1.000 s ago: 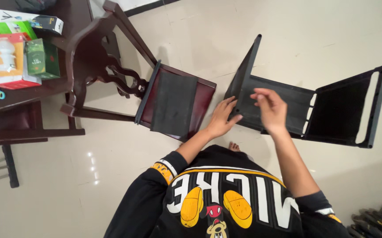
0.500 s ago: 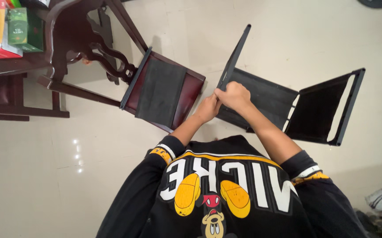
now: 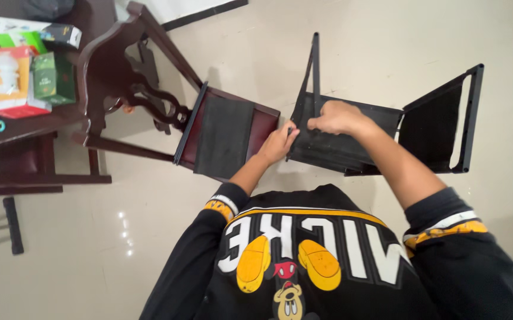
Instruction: The person disassembles a black plastic step stool by removing its legs and side panels. They place the removed parts on a nearby wooden chair and continue to take apart the remaining sections of the stool.
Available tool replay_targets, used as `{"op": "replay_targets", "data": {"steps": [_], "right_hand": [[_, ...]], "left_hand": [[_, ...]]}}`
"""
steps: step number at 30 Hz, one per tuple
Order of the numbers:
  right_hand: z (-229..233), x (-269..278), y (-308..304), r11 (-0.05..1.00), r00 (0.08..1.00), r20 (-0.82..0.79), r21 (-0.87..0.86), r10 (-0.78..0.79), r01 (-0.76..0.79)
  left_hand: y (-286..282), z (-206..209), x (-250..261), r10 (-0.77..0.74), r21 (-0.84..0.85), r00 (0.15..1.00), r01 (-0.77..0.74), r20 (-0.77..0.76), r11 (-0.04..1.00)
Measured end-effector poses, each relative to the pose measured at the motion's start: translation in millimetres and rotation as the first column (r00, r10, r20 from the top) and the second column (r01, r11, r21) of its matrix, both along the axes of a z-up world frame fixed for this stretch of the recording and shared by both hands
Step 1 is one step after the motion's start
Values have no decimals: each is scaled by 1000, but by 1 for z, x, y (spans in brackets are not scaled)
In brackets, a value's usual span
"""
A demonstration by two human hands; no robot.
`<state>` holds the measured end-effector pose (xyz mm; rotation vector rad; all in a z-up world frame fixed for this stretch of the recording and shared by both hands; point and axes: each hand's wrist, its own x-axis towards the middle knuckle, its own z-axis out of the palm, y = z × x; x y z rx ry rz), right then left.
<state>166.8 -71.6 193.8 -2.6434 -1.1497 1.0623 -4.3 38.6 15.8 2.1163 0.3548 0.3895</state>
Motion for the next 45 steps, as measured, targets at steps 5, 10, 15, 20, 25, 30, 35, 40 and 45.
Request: {"op": "replay_targets", "data": {"steps": [5,10,15,20,25,30,35,40,45], "right_hand": [[-30,-21,-28,970,968,-177,134,-176,201],[-65,-30,-74,766,807,-520,386,-280,514],[-85,-4,-116,542,640,-683,409,-351,734],[-73,11,-155,343,756,-499,684,-423,643],[-58,36,-224,593,511,541,802,-669,-72],[-88,79,-290,700,437,599,706,-671,108],[-114,128,-308,733,547,550,653,-632,190],[-81,143,-282,844,406,755,529,-514,85],[-62,86,-217,573,901,71,792,-428,209]], "left_hand": [[-21,27,-17,-63,-55,997,60,-54,997],[-16,50,-24,-73,-107,969,101,237,989],[-12,61,6,20,-300,957,71,289,951],[-35,78,40,69,-194,980,-33,187,981],[-71,78,58,175,-281,972,-126,156,951],[-96,53,80,352,-541,879,-135,321,830],[-143,33,91,387,-587,857,-127,341,799],[-193,39,92,280,-633,906,-17,319,774],[-212,36,86,10,-596,980,114,200,795]]}}
